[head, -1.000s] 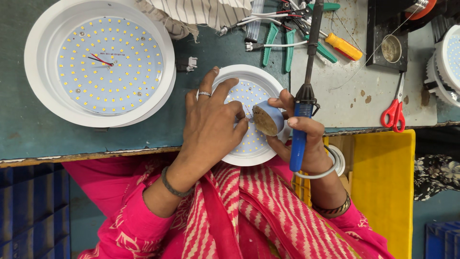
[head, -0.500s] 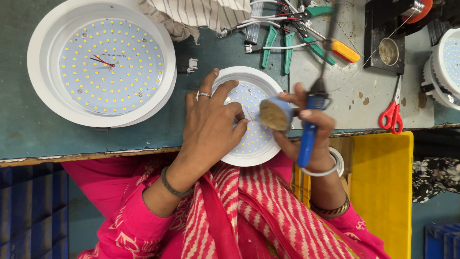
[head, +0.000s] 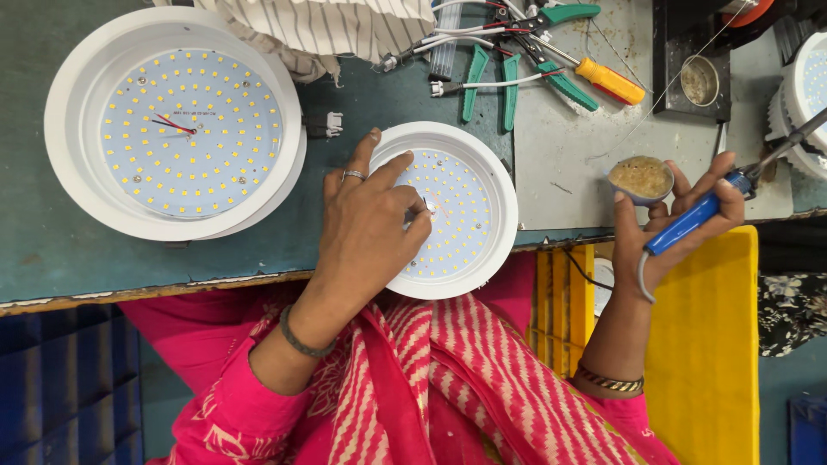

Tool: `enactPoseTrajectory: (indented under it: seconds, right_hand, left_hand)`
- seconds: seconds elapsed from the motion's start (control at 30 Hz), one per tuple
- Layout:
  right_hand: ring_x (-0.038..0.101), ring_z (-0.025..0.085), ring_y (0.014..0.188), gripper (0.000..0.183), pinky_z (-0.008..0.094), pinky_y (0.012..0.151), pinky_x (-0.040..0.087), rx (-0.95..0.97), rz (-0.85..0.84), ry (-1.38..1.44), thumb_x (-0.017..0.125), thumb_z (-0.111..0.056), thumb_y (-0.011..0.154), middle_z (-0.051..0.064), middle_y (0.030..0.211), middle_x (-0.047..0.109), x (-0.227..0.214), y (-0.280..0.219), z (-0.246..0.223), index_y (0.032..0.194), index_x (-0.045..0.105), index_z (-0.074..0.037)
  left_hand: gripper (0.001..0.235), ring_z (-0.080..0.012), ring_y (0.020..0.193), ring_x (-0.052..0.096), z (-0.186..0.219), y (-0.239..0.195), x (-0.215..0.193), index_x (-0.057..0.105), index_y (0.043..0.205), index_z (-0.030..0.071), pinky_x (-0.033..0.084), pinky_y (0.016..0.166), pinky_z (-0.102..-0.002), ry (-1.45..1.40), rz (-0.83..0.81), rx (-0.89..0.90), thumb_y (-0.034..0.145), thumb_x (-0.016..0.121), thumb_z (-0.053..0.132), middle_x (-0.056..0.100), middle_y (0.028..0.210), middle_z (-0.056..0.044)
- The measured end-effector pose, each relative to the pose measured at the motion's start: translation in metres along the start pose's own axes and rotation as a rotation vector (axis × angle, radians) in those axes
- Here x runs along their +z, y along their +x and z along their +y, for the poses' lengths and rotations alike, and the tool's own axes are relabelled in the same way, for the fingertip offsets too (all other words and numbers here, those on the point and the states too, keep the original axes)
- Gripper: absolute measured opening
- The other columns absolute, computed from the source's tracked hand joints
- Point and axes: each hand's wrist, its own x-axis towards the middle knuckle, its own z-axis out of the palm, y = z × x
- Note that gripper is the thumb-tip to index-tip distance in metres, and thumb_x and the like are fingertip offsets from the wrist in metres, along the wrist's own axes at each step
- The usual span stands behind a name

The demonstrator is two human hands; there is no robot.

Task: The person uses a soldering iron to attach wires to LED modules on circular light fixtures. They repeatedly dip the iron into a small container, apply solder to connection points, and move completed units aside on the workbench.

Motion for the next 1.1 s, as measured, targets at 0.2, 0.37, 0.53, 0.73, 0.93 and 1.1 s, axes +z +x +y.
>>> enactPoseTrajectory:
  seconds: [0.2,0.37,0.53,0.73,0.93,1.1]
  right_hand:
    - [0.045,0.028,0.153,0.087,0.034,0.114,0.047,0.016,0.018,-0.134,0.081,0.013,0.097,0.012,0.175,0.02,0.0,-0.004,0.007,0.152,0.023,-0.022]
    - [0.055,0.028,0.135,0.048,0.039,0.112,0.048,-0.188,0.092,-0.101,0.064,-0.002,0.117,0.019,0.164,0.046,0.002,0.002,-0.009,0.148,0.03,-0.014]
    - [0.077,0.028,0.093,0.048,0.034,0.071,0.065,-0.147,0.172,0.235,0.068,-0.034,0.111,0.021,0.121,0.071,0.003,-0.004,-0.039,0.143,0.048,-0.005]
    - [0.057,0.016,0.058,0.04,0.024,0.049,0.044,-0.007,0.385,0.402,0.069,-0.034,0.103,0.013,0.086,0.061,-0.011,-0.014,-0.051,0.116,0.059,0.002]
    - [0.041,0.011,0.053,0.011,0.024,0.049,0.034,0.147,0.518,0.332,0.058,-0.011,0.09,0.01,0.081,0.058,-0.023,-0.01,-0.048,0.089,0.056,0.0]
    - [0.042,0.009,0.054,0.012,0.023,0.048,0.033,0.21,0.502,0.308,0.059,-0.011,0.089,0.01,0.081,0.059,-0.025,-0.008,-0.048,0.088,0.056,0.0]
  left_hand:
    - [0.008,-0.0416,0.142,0.044,0.0,-0.001,0.0,0.079,0.076,0.009,0.036,0.101,-0.056,0.01,-0.005,0.0,0.075,0.075,0.016,0.069,0.132,-0.013]
    - [0.008,-0.0412,0.142,0.043,0.001,-0.001,0.0,0.079,0.075,0.009,0.036,0.101,-0.056,0.009,-0.013,-0.014,0.074,0.075,0.016,0.069,0.132,-0.012]
    - [0.009,-0.0413,0.143,0.042,0.005,-0.001,-0.008,0.078,0.076,0.008,0.036,0.101,-0.057,0.036,-0.024,-0.018,0.075,0.076,0.017,0.068,0.134,-0.012]
    - [0.013,-0.0408,0.143,0.042,0.009,0.002,-0.007,0.078,0.08,0.009,0.035,0.102,-0.058,0.062,-0.031,0.02,0.077,0.076,0.021,0.067,0.134,-0.011]
    - [0.013,-0.0392,0.143,0.045,0.01,0.004,-0.006,0.079,0.079,0.01,0.038,0.102,-0.056,0.101,-0.027,0.015,0.077,0.076,0.022,0.07,0.131,-0.009]
    - [0.012,-0.0382,0.143,0.046,0.01,0.003,-0.004,0.079,0.078,0.011,0.038,0.101,-0.055,0.121,-0.026,0.006,0.078,0.076,0.023,0.071,0.13,-0.008]
